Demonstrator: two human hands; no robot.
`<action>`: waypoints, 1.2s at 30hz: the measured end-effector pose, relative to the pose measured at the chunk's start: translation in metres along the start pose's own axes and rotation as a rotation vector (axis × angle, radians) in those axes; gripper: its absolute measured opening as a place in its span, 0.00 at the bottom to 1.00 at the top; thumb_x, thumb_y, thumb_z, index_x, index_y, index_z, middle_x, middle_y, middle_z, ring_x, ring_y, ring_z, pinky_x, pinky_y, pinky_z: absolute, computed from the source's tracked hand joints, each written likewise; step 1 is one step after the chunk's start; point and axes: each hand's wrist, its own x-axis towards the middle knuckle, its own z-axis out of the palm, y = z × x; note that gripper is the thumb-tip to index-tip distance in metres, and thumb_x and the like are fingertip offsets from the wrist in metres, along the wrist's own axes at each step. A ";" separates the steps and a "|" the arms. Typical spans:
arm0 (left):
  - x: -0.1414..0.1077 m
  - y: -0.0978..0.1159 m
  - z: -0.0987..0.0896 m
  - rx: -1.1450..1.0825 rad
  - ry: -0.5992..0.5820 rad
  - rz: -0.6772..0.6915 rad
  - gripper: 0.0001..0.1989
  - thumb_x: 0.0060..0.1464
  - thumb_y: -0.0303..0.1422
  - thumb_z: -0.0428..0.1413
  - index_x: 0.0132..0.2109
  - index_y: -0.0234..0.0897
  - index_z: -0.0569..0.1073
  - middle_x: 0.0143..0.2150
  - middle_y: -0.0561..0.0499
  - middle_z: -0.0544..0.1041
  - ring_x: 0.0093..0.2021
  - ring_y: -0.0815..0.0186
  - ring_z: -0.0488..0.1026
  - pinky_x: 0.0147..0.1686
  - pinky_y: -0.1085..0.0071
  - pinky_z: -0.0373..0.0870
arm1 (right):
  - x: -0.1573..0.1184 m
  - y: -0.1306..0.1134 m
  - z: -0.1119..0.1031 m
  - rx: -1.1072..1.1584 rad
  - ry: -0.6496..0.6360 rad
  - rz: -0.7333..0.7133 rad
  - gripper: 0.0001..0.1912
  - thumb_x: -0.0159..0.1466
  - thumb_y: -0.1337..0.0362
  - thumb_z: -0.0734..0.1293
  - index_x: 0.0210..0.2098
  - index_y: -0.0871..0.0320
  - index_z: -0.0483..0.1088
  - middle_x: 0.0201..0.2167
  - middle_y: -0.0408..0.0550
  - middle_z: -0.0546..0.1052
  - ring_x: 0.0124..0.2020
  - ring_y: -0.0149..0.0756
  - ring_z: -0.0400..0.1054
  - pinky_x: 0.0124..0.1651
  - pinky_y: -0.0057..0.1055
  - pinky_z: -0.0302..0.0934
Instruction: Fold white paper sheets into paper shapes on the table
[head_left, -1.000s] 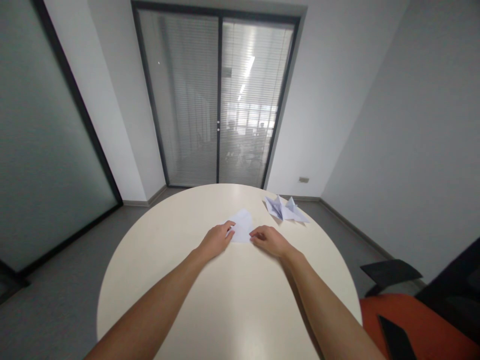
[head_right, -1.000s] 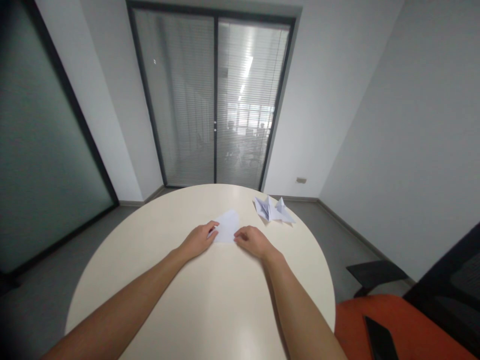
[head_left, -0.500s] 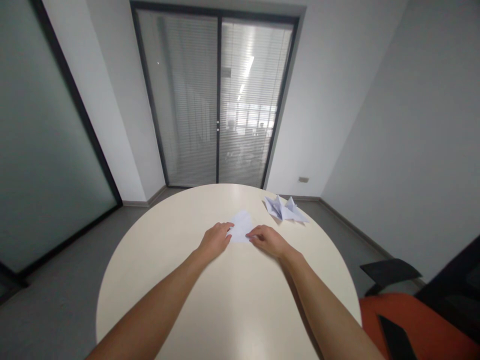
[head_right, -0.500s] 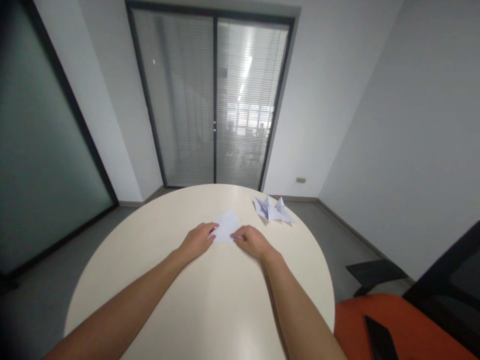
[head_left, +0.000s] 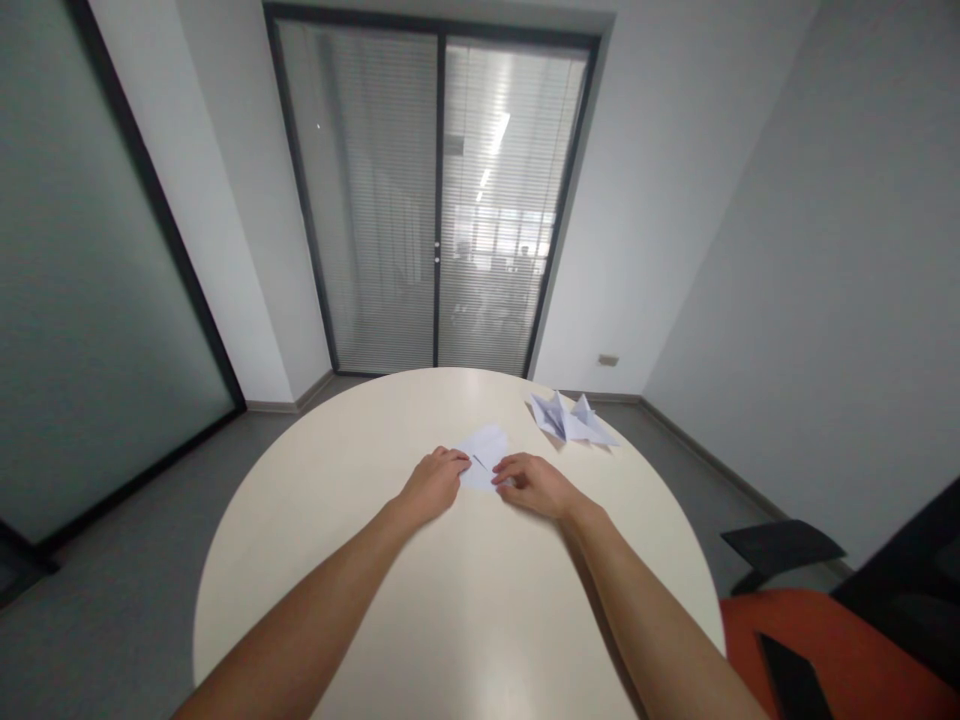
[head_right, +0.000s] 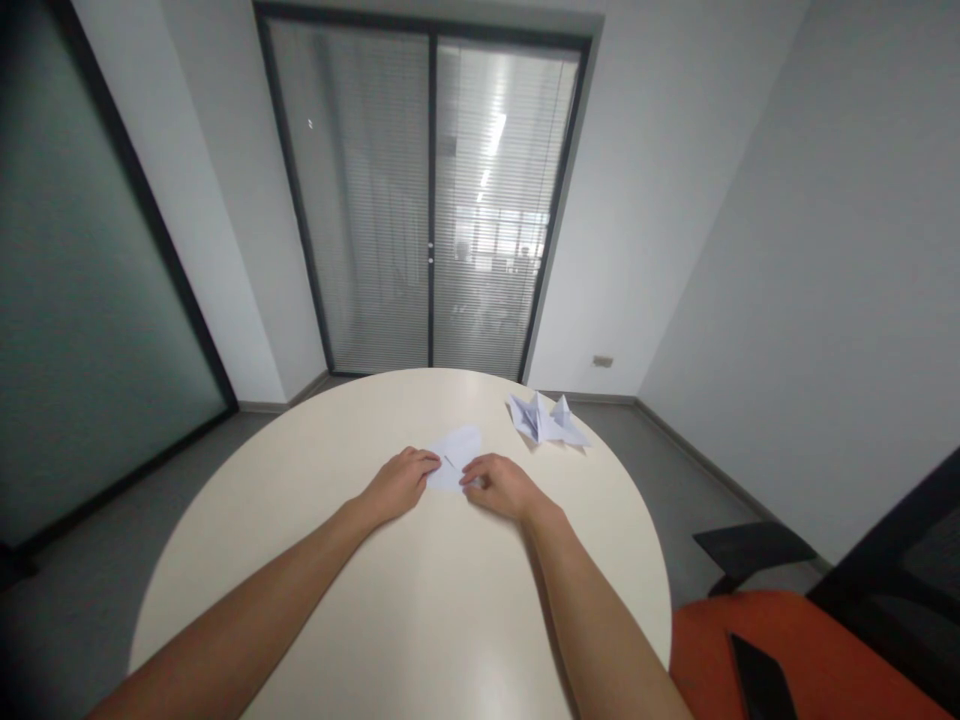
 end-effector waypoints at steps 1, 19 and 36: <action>0.000 0.002 -0.001 0.007 -0.006 -0.003 0.22 0.59 0.21 0.47 0.55 0.39 0.76 0.57 0.46 0.76 0.54 0.56 0.68 0.58 0.59 0.65 | 0.001 -0.002 0.000 0.006 -0.011 -0.003 0.11 0.58 0.66 0.69 0.39 0.53 0.82 0.46 0.49 0.81 0.40 0.39 0.75 0.45 0.32 0.67; 0.001 0.014 0.004 0.049 0.036 -0.023 0.20 0.62 0.28 0.49 0.60 0.38 0.69 0.61 0.42 0.70 0.59 0.55 0.65 0.58 0.58 0.64 | 0.002 -0.014 0.002 -0.074 -0.016 -0.078 0.19 0.55 0.64 0.71 0.47 0.57 0.79 0.51 0.54 0.79 0.51 0.47 0.72 0.54 0.40 0.64; -0.003 0.027 -0.003 0.061 -0.006 0.054 0.23 0.65 0.44 0.49 0.60 0.37 0.71 0.64 0.42 0.70 0.58 0.49 0.66 0.58 0.52 0.62 | -0.002 0.004 0.012 -0.172 -0.119 0.090 0.33 0.65 0.54 0.65 0.67 0.54 0.61 0.69 0.59 0.59 0.70 0.55 0.51 0.68 0.63 0.39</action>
